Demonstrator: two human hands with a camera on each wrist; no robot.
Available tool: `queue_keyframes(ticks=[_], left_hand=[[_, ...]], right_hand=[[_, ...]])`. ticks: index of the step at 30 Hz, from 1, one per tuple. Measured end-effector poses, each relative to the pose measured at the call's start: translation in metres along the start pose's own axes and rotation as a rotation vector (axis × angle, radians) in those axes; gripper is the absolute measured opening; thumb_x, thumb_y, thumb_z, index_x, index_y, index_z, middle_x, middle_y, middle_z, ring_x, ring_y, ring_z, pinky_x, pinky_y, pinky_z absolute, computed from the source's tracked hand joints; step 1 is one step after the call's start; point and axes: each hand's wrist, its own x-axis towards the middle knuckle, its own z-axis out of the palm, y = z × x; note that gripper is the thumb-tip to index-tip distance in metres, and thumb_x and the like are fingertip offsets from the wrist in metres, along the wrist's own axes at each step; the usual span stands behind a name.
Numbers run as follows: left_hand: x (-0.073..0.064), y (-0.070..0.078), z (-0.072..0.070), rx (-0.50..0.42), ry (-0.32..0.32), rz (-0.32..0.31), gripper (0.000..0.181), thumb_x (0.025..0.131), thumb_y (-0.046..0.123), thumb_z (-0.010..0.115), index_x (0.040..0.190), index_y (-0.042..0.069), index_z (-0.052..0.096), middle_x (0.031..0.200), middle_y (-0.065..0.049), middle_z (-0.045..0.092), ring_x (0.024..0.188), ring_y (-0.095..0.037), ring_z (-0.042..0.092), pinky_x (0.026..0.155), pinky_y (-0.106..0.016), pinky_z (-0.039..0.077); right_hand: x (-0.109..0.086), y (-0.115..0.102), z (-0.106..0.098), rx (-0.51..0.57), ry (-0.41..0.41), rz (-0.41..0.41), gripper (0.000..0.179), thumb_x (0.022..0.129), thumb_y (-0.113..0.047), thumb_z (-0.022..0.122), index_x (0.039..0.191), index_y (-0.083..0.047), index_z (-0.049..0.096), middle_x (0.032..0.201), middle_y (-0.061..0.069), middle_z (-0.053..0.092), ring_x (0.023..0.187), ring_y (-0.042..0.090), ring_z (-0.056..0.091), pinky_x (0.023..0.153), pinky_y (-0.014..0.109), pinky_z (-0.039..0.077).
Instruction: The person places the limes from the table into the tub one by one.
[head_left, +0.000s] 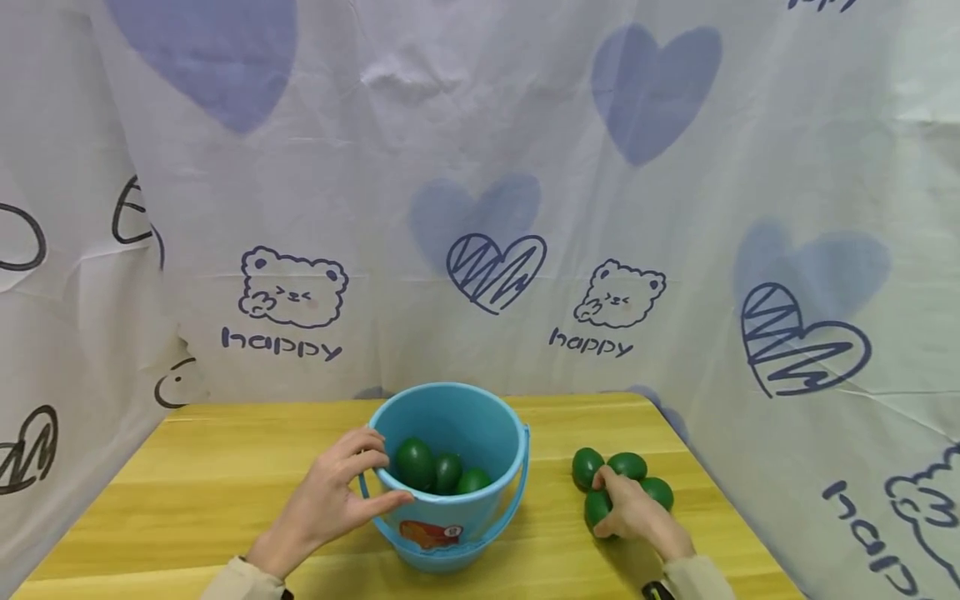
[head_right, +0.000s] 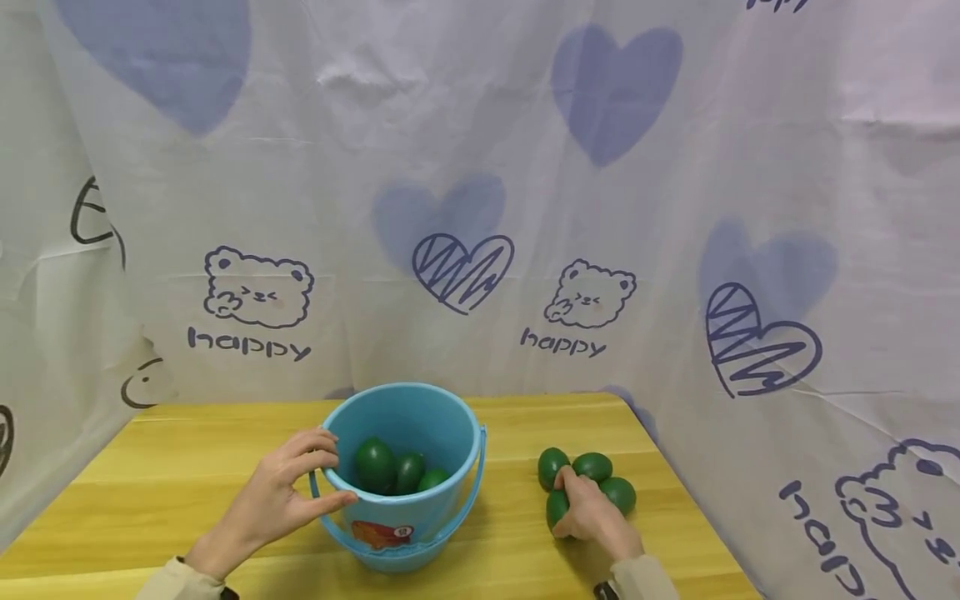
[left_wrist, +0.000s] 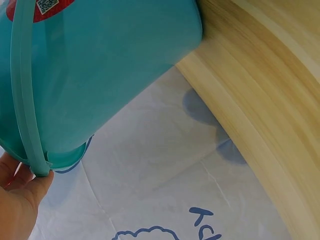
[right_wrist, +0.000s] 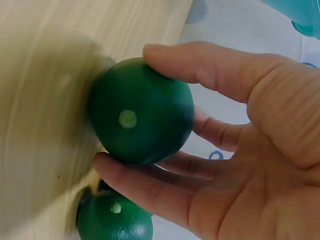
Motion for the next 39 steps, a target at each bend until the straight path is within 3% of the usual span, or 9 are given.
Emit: queue_keyframes(ticks=[7, 11, 19, 27, 30, 33, 39], left_hand=[[0.001, 0.003, 0.000, 0.006, -0.026, -0.031, 0.037, 0.068, 0.049, 0.086, 0.084, 0.019, 0.071, 0.103, 0.011, 0.062, 0.102, -0.009, 0.058, 0.085, -0.038, 0.060], [-0.001, 0.003, 0.001, 0.009, -0.016, -0.015, 0.036, 0.069, 0.048, 0.086, 0.083, 0.019, 0.070, 0.103, 0.010, 0.062, 0.100, -0.010, 0.059, 0.084, -0.038, 0.060], [0.000, 0.002, 0.000, 0.012, -0.008, -0.014, 0.035, 0.069, 0.047, 0.086, 0.084, 0.019, 0.070, 0.103, 0.010, 0.062, 0.100, -0.010, 0.059, 0.084, -0.038, 0.061], [0.001, 0.002, 0.000, 0.020, -0.001, -0.007, 0.036, 0.069, 0.048, 0.085, 0.082, 0.018, 0.070, 0.102, 0.009, 0.063, 0.098, -0.011, 0.060, 0.082, -0.037, 0.061], [0.001, 0.002, 0.000, 0.021, 0.005, -0.008, 0.035, 0.069, 0.048, 0.085, 0.082, 0.018, 0.070, 0.102, 0.011, 0.062, 0.097, -0.010, 0.060, 0.081, -0.037, 0.061], [0.001, 0.003, 0.000, 0.020, 0.004, -0.011, 0.035, 0.070, 0.048, 0.085, 0.083, 0.019, 0.070, 0.102, 0.012, 0.062, 0.098, -0.009, 0.060, 0.081, -0.036, 0.061], [0.002, 0.003, -0.001, 0.020, 0.011, -0.005, 0.035, 0.070, 0.048, 0.085, 0.083, 0.019, 0.070, 0.102, 0.012, 0.062, 0.097, -0.010, 0.060, 0.081, -0.037, 0.061]], right_hand=[[0.003, -0.001, 0.001, 0.006, -0.087, -0.010, 0.050, 0.071, 0.001, 0.079, 0.109, -0.011, 0.049, 0.106, 0.010, 0.053, 0.096, 0.026, 0.051, 0.080, 0.044, 0.048], [0.003, -0.004, 0.000, 0.017, -0.105, -0.020, 0.049, 0.071, -0.001, 0.080, 0.107, -0.013, 0.049, 0.104, 0.008, 0.051, 0.092, 0.025, 0.046, 0.074, 0.041, 0.043], [0.009, -0.002, -0.003, 0.124, -0.042, -0.037, 0.049, 0.069, -0.004, 0.079, 0.109, -0.014, 0.053, 0.120, 0.019, 0.056, 0.099, 0.030, 0.053, 0.066, 0.038, 0.041], [0.012, -0.007, -0.005, 0.194, 0.043, -0.001, 0.045, 0.074, -0.008, 0.076, 0.114, -0.018, 0.058, 0.119, 0.018, 0.058, 0.080, 0.026, 0.056, 0.062, 0.034, 0.045], [0.012, -0.009, -0.003, 0.263, 0.090, 0.010, 0.044, 0.076, -0.010, 0.076, 0.116, -0.022, 0.061, 0.115, 0.014, 0.061, 0.081, 0.024, 0.057, 0.062, 0.033, 0.047], [0.014, -0.010, -0.001, 0.404, 0.134, 0.010, 0.043, 0.078, -0.011, 0.074, 0.118, -0.023, 0.063, 0.114, 0.013, 0.062, 0.082, 0.025, 0.057, 0.061, 0.035, 0.050], [0.019, -0.013, -0.003, 0.638, 0.211, -0.022, 0.043, 0.084, -0.013, 0.075, 0.125, -0.014, 0.063, 0.127, 0.020, 0.056, 0.097, 0.028, 0.062, 0.073, 0.041, 0.061]])
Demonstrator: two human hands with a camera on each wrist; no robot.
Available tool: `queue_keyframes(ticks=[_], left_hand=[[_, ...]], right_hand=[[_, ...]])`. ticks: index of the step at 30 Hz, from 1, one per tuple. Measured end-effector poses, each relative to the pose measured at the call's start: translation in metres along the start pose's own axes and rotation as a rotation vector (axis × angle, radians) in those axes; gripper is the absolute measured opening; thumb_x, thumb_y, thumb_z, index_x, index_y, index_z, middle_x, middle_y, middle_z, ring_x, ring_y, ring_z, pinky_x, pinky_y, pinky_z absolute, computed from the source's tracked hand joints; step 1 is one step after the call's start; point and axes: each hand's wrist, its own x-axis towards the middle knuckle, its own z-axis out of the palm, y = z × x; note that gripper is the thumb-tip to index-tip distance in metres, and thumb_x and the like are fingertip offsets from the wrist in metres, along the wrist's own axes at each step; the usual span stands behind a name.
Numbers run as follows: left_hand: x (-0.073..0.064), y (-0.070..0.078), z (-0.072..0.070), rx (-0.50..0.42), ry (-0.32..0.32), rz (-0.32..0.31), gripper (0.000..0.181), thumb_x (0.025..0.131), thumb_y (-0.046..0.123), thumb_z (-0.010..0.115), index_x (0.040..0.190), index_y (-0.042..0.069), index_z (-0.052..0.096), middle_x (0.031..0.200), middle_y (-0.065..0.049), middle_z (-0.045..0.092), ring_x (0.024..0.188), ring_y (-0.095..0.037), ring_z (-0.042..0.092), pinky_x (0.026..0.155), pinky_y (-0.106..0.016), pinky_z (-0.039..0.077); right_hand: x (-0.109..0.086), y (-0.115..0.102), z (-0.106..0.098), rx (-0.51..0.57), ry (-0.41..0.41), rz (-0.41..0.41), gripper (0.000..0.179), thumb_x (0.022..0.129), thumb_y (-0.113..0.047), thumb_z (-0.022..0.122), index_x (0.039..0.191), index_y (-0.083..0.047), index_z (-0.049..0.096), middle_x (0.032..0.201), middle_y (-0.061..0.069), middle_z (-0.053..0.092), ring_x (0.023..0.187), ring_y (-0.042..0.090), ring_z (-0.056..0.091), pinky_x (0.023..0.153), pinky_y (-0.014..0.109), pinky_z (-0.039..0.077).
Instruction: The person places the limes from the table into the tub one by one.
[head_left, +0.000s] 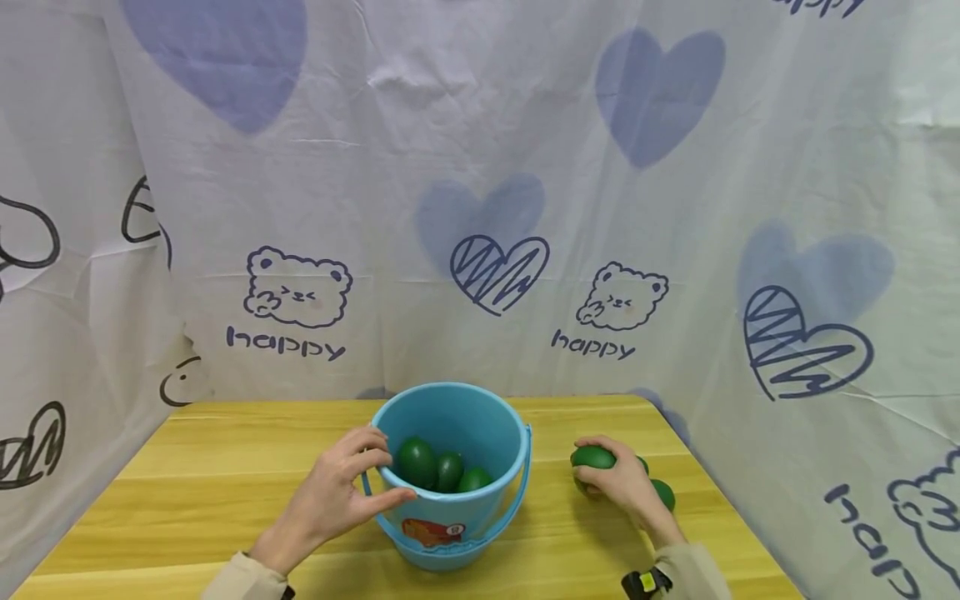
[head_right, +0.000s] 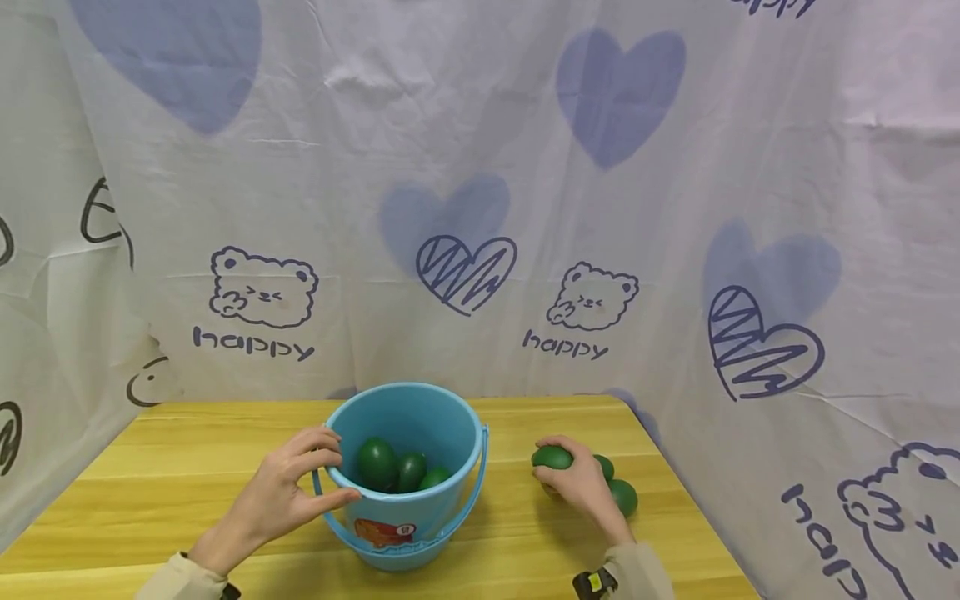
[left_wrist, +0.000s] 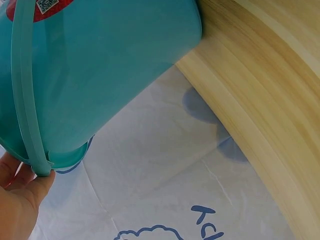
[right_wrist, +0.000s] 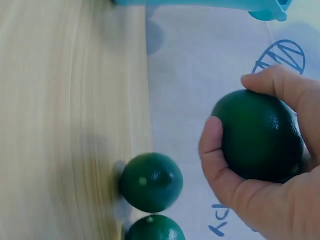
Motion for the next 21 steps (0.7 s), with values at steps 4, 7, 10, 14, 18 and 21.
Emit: queue_keyframes(ticks=[4, 7, 10, 14, 18, 21], left_hand=[[0.000, 0.000, -0.001, -0.001, -0.003, -0.005, 0.035, 0.070, 0.048, 0.085, 0.083, 0.019, 0.070, 0.102, 0.011, 0.062, 0.097, -0.009, 0.059, 0.082, -0.037, 0.061], [0.000, -0.001, -0.001, -0.002, -0.002, -0.002, 0.035, 0.069, 0.047, 0.086, 0.083, 0.018, 0.070, 0.102, 0.011, 0.062, 0.097, -0.010, 0.059, 0.081, -0.037, 0.061], [0.001, -0.001, -0.001, -0.005, -0.006, -0.005, 0.035, 0.069, 0.047, 0.086, 0.083, 0.018, 0.070, 0.102, 0.011, 0.062, 0.098, -0.010, 0.059, 0.082, -0.037, 0.061], [0.000, -0.001, -0.001, -0.012, -0.013, -0.012, 0.035, 0.069, 0.047, 0.086, 0.083, 0.020, 0.070, 0.102, 0.012, 0.062, 0.099, -0.010, 0.060, 0.083, -0.037, 0.061], [0.000, -0.001, -0.001, -0.017, -0.004, -0.003, 0.034, 0.069, 0.046, 0.086, 0.083, 0.020, 0.070, 0.102, 0.012, 0.062, 0.098, -0.011, 0.060, 0.082, -0.038, 0.061], [0.000, -0.001, -0.001, -0.018, 0.002, 0.004, 0.033, 0.069, 0.046, 0.086, 0.083, 0.020, 0.070, 0.102, 0.011, 0.062, 0.097, -0.010, 0.059, 0.081, -0.038, 0.061]], right_hand=[[0.003, -0.002, 0.001, 0.058, 0.042, 0.002, 0.050, 0.083, -0.016, 0.078, 0.129, -0.012, 0.059, 0.129, 0.024, 0.052, 0.100, 0.029, 0.060, 0.075, 0.040, 0.061], [0.005, -0.004, 0.003, 0.094, 0.076, 0.010, 0.054, 0.081, -0.020, 0.081, 0.129, -0.012, 0.057, 0.126, 0.024, 0.051, 0.097, 0.028, 0.061, 0.076, 0.041, 0.061], [0.005, -0.008, 0.005, 0.154, 0.094, 0.018, 0.055, 0.080, -0.019, 0.082, 0.128, -0.011, 0.057, 0.126, 0.023, 0.050, 0.096, 0.027, 0.060, 0.079, 0.043, 0.061], [0.005, -0.016, 0.010, 0.275, 0.103, 0.022, 0.055, 0.081, -0.012, 0.080, 0.130, -0.009, 0.056, 0.128, 0.022, 0.047, 0.094, 0.025, 0.063, 0.083, 0.042, 0.061], [0.005, -0.024, 0.015, 0.354, 0.104, 0.027, 0.055, 0.081, -0.008, 0.079, 0.131, -0.008, 0.056, 0.130, 0.022, 0.045, 0.095, 0.024, 0.064, 0.081, 0.037, 0.060], [0.005, -0.030, 0.017, 0.370, 0.104, 0.029, 0.056, 0.080, -0.007, 0.079, 0.131, -0.011, 0.056, 0.130, 0.020, 0.045, 0.098, 0.025, 0.061, 0.080, 0.034, 0.059]])
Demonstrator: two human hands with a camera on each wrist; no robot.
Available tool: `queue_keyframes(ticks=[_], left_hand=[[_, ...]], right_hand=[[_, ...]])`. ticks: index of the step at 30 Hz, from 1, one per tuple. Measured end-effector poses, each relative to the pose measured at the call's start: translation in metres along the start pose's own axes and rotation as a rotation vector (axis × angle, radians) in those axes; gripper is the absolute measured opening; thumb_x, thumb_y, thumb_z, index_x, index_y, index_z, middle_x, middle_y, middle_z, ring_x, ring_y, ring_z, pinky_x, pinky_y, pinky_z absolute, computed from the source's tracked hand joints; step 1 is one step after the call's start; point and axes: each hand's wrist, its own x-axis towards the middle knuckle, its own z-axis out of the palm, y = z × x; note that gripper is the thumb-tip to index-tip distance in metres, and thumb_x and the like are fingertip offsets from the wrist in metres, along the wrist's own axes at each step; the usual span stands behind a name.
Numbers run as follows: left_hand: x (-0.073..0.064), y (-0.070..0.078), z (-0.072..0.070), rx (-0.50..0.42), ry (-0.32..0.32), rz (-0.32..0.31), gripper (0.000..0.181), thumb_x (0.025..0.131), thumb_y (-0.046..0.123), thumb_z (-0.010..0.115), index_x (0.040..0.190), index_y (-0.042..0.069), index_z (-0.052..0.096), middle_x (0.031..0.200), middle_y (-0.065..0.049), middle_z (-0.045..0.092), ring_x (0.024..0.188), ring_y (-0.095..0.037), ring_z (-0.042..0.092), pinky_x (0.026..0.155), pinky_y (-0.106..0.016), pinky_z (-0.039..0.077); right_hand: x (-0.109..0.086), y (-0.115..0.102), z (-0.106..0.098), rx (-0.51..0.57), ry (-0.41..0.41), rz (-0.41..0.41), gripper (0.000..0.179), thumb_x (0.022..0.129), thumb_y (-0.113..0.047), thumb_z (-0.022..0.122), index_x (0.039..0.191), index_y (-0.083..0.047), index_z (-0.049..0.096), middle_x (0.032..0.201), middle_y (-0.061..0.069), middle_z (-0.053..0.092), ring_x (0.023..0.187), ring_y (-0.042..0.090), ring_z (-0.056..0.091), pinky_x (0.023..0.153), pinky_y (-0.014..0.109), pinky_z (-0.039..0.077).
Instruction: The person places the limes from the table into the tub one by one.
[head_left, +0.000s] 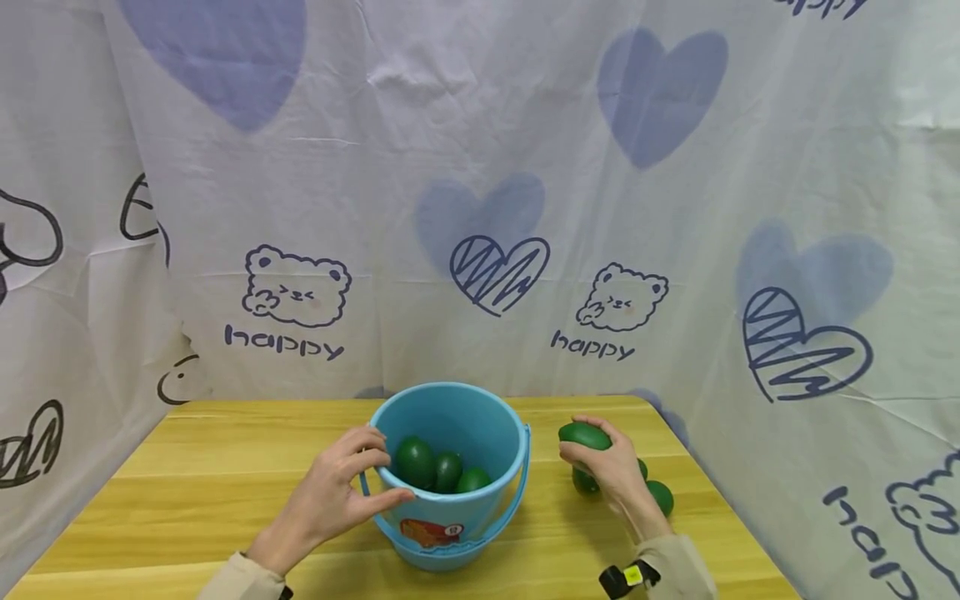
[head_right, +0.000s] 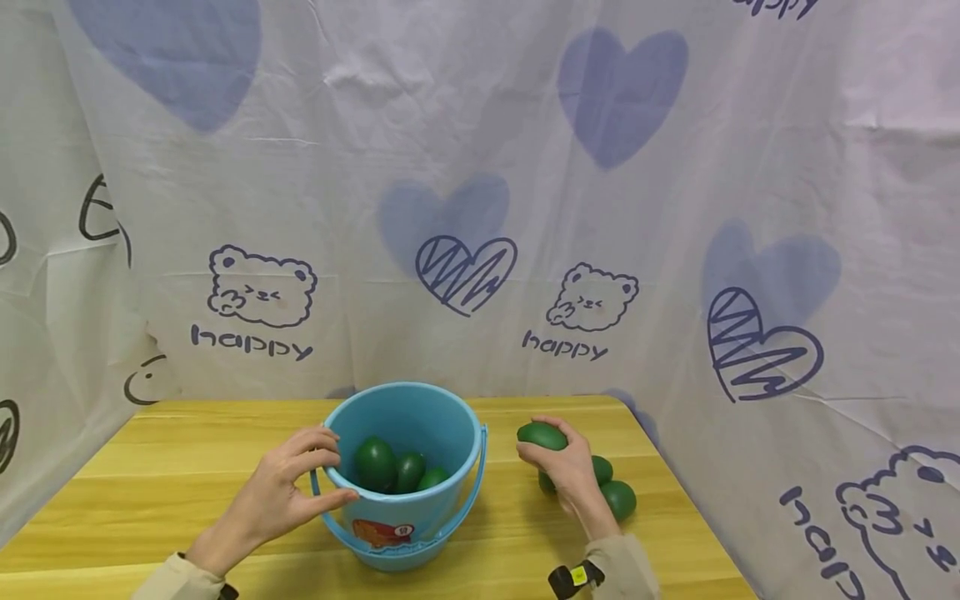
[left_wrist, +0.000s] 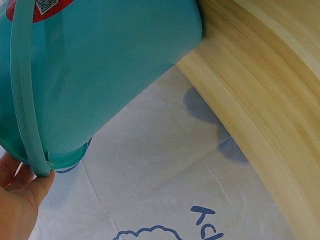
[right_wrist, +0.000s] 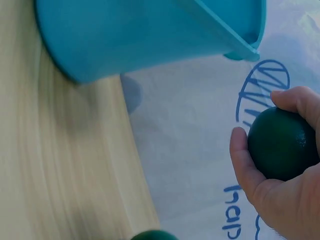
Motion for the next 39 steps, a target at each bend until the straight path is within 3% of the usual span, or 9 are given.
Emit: queue_keyframes(ticks=[6, 24, 32, 39], left_hand=[[0.000, -0.001, -0.001, -0.001, -0.010, -0.003, 0.034, 0.070, 0.046, 0.086, 0.083, 0.019, 0.070, 0.102, 0.010, 0.062, 0.098, -0.010, 0.059, 0.082, -0.037, 0.061], [-0.001, 0.001, 0.000, 0.008, -0.005, -0.016, 0.034, 0.069, 0.046, 0.086, 0.083, 0.019, 0.071, 0.103, 0.012, 0.062, 0.097, -0.010, 0.059, 0.081, -0.036, 0.061], [0.000, 0.001, -0.001, 0.011, 0.007, -0.010, 0.034, 0.069, 0.046, 0.086, 0.083, 0.019, 0.071, 0.102, 0.011, 0.062, 0.096, -0.010, 0.060, 0.081, -0.037, 0.061], [-0.001, 0.002, 0.001, 0.013, 0.004, -0.012, 0.035, 0.069, 0.047, 0.086, 0.083, 0.019, 0.071, 0.103, 0.011, 0.062, 0.096, -0.010, 0.060, 0.081, -0.037, 0.061]], right_hand=[[-0.001, -0.012, 0.005, -0.034, 0.001, -0.006, 0.059, 0.079, -0.011, 0.081, 0.132, -0.018, 0.056, 0.131, 0.016, 0.046, 0.105, 0.028, 0.053, 0.081, 0.034, 0.055], [-0.011, -0.046, 0.032, -0.026, -0.087, -0.094, 0.060, 0.081, -0.007, 0.077, 0.134, -0.020, 0.051, 0.133, 0.014, 0.045, 0.105, 0.028, 0.052, 0.082, 0.033, 0.053], [-0.013, -0.056, 0.043, -0.025, -0.146, -0.133, 0.062, 0.083, -0.003, 0.072, 0.137, -0.017, 0.045, 0.136, 0.015, 0.044, 0.107, 0.028, 0.054, 0.085, 0.032, 0.052], [-0.012, -0.056, 0.051, 0.023, -0.166, -0.116, 0.070, 0.082, -0.002, 0.071, 0.141, -0.012, 0.034, 0.133, 0.017, 0.045, 0.110, 0.029, 0.052, 0.088, 0.032, 0.051]])
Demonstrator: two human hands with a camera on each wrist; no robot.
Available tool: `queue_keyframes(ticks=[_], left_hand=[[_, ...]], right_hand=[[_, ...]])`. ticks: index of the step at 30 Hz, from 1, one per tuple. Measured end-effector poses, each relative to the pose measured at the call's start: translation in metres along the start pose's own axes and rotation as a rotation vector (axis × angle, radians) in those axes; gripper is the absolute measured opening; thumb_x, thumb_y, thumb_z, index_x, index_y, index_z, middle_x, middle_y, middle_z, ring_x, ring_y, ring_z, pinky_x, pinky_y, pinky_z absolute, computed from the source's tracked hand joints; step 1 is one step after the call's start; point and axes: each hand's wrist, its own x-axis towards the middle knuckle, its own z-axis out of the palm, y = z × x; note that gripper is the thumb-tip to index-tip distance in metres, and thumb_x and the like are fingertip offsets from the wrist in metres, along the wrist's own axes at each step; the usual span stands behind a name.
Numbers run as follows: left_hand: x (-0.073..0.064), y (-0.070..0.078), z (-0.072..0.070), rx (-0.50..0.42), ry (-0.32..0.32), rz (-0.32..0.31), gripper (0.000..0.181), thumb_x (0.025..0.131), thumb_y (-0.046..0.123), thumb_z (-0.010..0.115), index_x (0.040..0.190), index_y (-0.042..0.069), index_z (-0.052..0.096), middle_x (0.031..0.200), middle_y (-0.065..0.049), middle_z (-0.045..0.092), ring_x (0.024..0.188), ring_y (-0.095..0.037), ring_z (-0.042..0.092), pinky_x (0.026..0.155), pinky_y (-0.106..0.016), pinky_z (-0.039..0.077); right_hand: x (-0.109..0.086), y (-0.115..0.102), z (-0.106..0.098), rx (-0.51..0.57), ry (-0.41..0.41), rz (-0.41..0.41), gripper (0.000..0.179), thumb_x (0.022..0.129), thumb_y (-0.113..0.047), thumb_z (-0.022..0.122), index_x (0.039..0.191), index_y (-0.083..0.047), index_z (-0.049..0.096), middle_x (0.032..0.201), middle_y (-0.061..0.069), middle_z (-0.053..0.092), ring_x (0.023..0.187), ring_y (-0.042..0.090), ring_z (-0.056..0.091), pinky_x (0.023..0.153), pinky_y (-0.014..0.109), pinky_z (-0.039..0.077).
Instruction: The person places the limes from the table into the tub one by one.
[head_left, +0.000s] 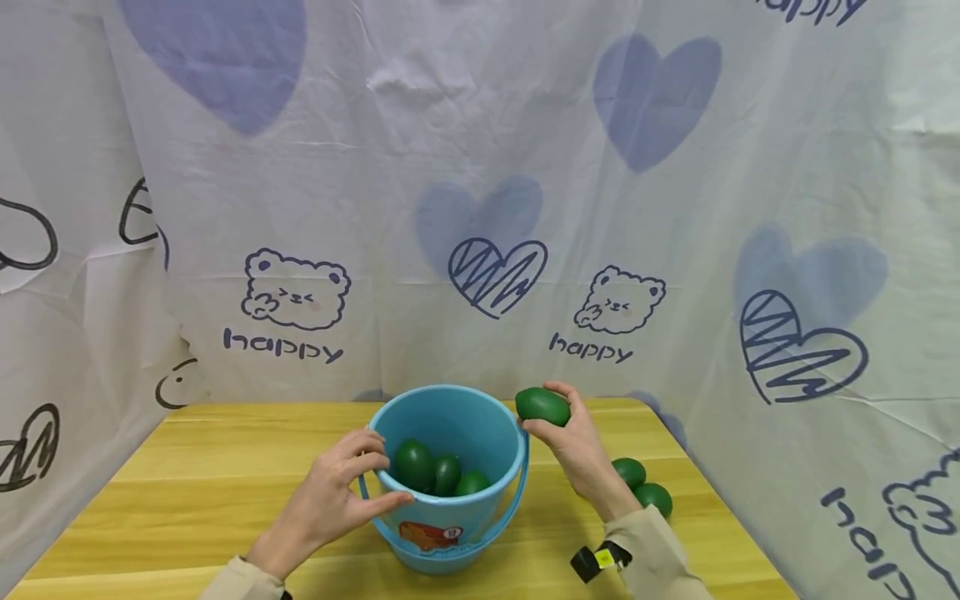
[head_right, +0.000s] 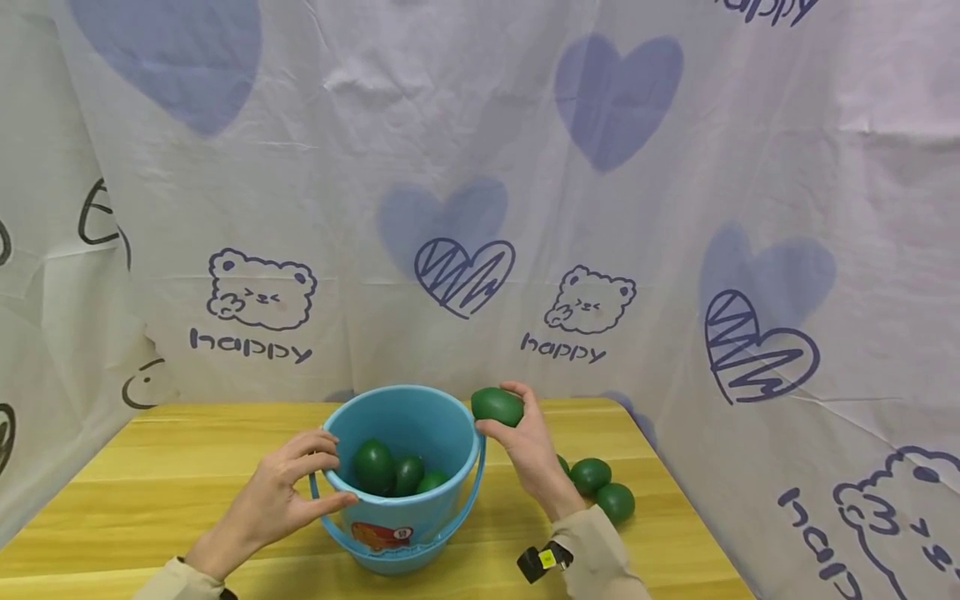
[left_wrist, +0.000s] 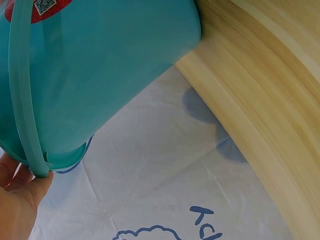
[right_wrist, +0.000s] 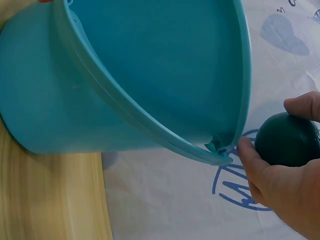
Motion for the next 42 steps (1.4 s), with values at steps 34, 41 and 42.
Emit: queue_keyframes(ticks=[34, 41, 42], left_hand=[[-0.002, -0.001, 0.002, -0.029, -0.014, -0.016, 0.032, 0.068, 0.044, 0.088, 0.085, 0.022, 0.070, 0.102, 0.012, 0.061, 0.098, -0.008, 0.058, 0.083, -0.034, 0.061], [-0.002, -0.002, 0.002, -0.042, -0.011, -0.005, 0.032, 0.069, 0.042, 0.088, 0.085, 0.021, 0.070, 0.101, 0.009, 0.062, 0.097, -0.010, 0.058, 0.083, -0.035, 0.060], [-0.002, -0.002, 0.003, -0.042, -0.011, -0.005, 0.032, 0.068, 0.042, 0.088, 0.085, 0.021, 0.070, 0.101, 0.009, 0.062, 0.097, -0.010, 0.058, 0.083, -0.035, 0.060]], right_hand=[[0.017, -0.005, 0.031, -0.138, -0.097, -0.073, 0.060, 0.082, -0.013, 0.079, 0.136, -0.023, 0.054, 0.133, 0.010, 0.056, 0.107, 0.025, 0.062, 0.088, 0.039, 0.057], [0.022, -0.005, 0.036, -0.181, -0.079, -0.065, 0.060, 0.082, -0.013, 0.079, 0.136, -0.023, 0.055, 0.133, 0.010, 0.056, 0.107, 0.027, 0.061, 0.088, 0.041, 0.057], [0.022, -0.006, 0.037, -0.179, -0.078, -0.063, 0.060, 0.082, -0.012, 0.079, 0.136, -0.023, 0.055, 0.133, 0.010, 0.056, 0.108, 0.027, 0.061, 0.088, 0.041, 0.057]])
